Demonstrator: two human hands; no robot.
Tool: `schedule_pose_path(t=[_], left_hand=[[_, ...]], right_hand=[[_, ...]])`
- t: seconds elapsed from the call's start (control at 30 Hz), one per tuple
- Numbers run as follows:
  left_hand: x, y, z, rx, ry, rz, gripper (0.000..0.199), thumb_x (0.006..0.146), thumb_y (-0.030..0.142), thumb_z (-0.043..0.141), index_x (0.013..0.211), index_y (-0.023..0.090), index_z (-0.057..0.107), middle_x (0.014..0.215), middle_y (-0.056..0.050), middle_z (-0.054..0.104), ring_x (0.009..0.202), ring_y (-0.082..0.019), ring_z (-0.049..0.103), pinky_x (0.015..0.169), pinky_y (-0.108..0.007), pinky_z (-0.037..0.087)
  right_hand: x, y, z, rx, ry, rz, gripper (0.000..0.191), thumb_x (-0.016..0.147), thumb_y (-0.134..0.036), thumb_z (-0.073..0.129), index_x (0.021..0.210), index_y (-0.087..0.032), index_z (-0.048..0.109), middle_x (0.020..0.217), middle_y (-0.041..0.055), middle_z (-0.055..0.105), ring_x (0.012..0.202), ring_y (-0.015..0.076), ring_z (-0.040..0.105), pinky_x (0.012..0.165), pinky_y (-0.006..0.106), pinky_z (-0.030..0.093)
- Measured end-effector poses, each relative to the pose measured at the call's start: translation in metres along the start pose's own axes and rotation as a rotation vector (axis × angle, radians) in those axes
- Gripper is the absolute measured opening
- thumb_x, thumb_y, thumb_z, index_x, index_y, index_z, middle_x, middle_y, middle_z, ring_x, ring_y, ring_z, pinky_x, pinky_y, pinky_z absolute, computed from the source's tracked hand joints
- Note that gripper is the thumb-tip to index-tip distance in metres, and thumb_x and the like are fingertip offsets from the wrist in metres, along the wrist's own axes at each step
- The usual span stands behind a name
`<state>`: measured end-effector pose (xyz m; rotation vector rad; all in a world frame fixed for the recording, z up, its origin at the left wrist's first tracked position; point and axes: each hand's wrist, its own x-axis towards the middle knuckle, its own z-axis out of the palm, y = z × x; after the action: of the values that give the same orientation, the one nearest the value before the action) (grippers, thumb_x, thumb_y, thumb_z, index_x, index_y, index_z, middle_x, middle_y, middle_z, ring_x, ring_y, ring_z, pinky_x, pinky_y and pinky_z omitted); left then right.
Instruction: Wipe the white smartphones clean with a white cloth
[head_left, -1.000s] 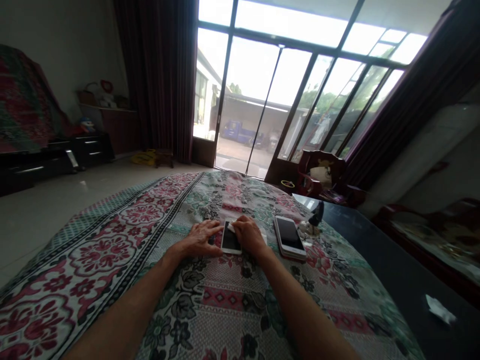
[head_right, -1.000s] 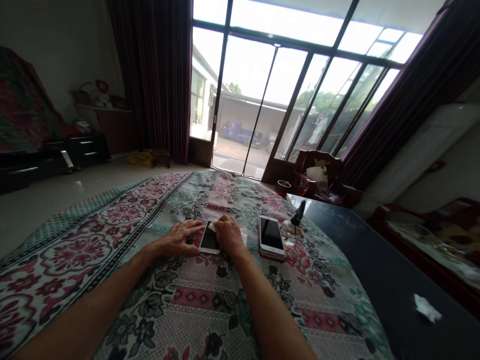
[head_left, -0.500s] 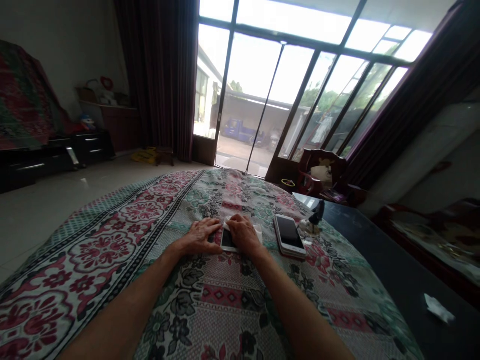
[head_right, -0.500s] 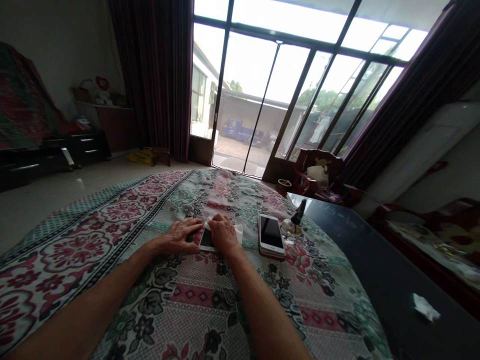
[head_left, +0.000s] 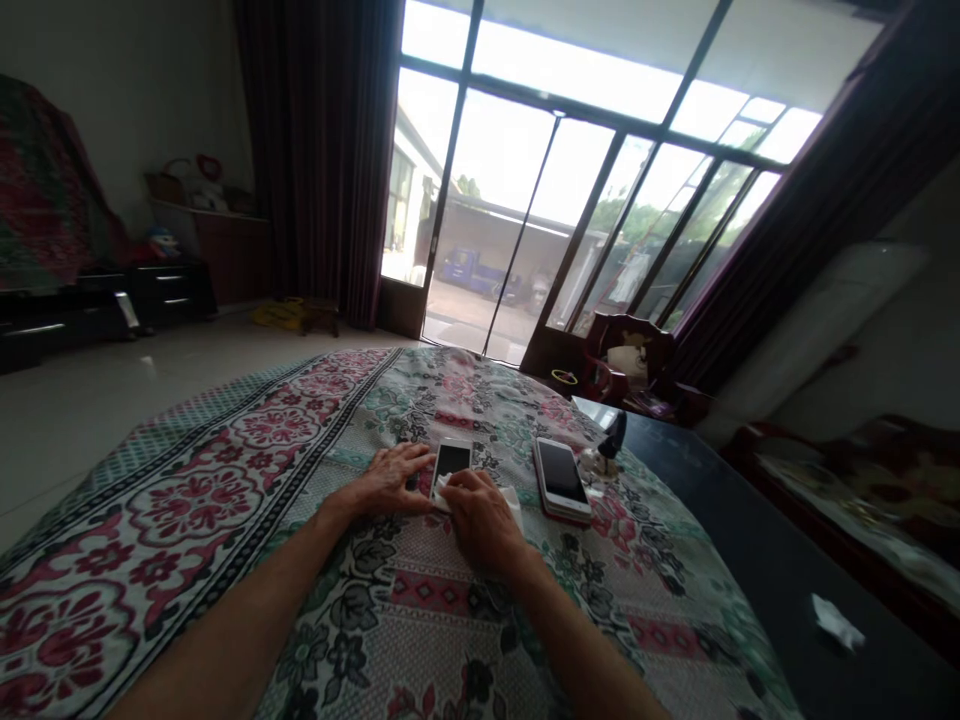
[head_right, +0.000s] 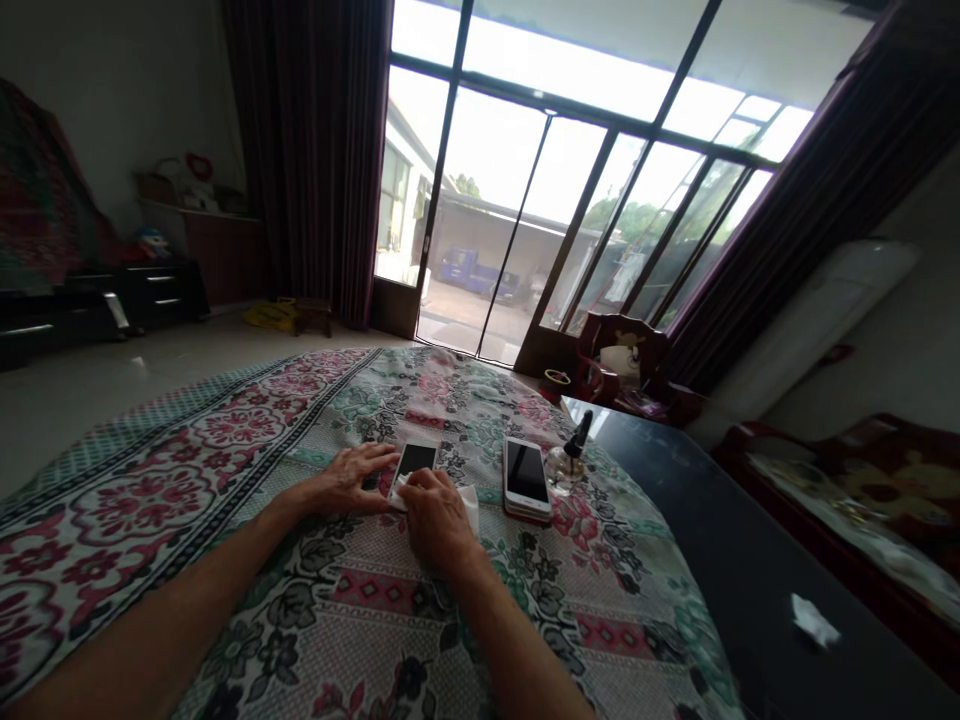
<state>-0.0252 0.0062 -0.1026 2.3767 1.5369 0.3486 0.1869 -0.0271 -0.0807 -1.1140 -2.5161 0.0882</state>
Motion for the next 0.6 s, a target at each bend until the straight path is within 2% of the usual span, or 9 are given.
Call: schedule_pose_path(t=[0.1,0.43,0.6], left_hand=[[0.002,-0.005,0.004,0.001,0.003,0.018,0.081,0.074,0.058,0.065,0.144,0.027,0.039,0.155,-0.006,0.029,0.143,-0.031,0.021,0.115,-0.047,0.016],[0.003,-0.009,0.004,-0.043,-0.003,0.043,0.08,0.074,0.059,0.065,0.144,0.031,0.038,0.156,-0.006,0.029,0.143,-0.032,0.02,0.115,-0.05,0.014],[0.004,-0.009,0.004,-0.053,-0.004,0.043,0.079,0.075,0.06,0.065,0.144,0.034,0.038,0.156,-0.005,0.028,0.143,-0.032,0.02,0.114,-0.051,0.014]], right_hand=[[0.011,0.013,0.003,0.004,0.017,0.03,0.026,0.094,-0.017,0.046,0.102,-0.024,0.07,0.105,0.0035,0.063,0.097,0.0173,0.052,0.087,0.026,0.039],[0.077,0.051,0.016,-0.051,0.007,0.17,0.026,0.095,-0.019,0.047,0.095,-0.021,0.073,0.1,0.0058,0.065,0.094,0.0168,0.055,0.087,0.026,0.037],[0.075,0.052,0.021,-0.054,0.032,0.198,0.027,0.095,-0.018,0.045,0.1,-0.021,0.072,0.1,0.0063,0.065,0.096,0.0174,0.054,0.088,0.027,0.037]])
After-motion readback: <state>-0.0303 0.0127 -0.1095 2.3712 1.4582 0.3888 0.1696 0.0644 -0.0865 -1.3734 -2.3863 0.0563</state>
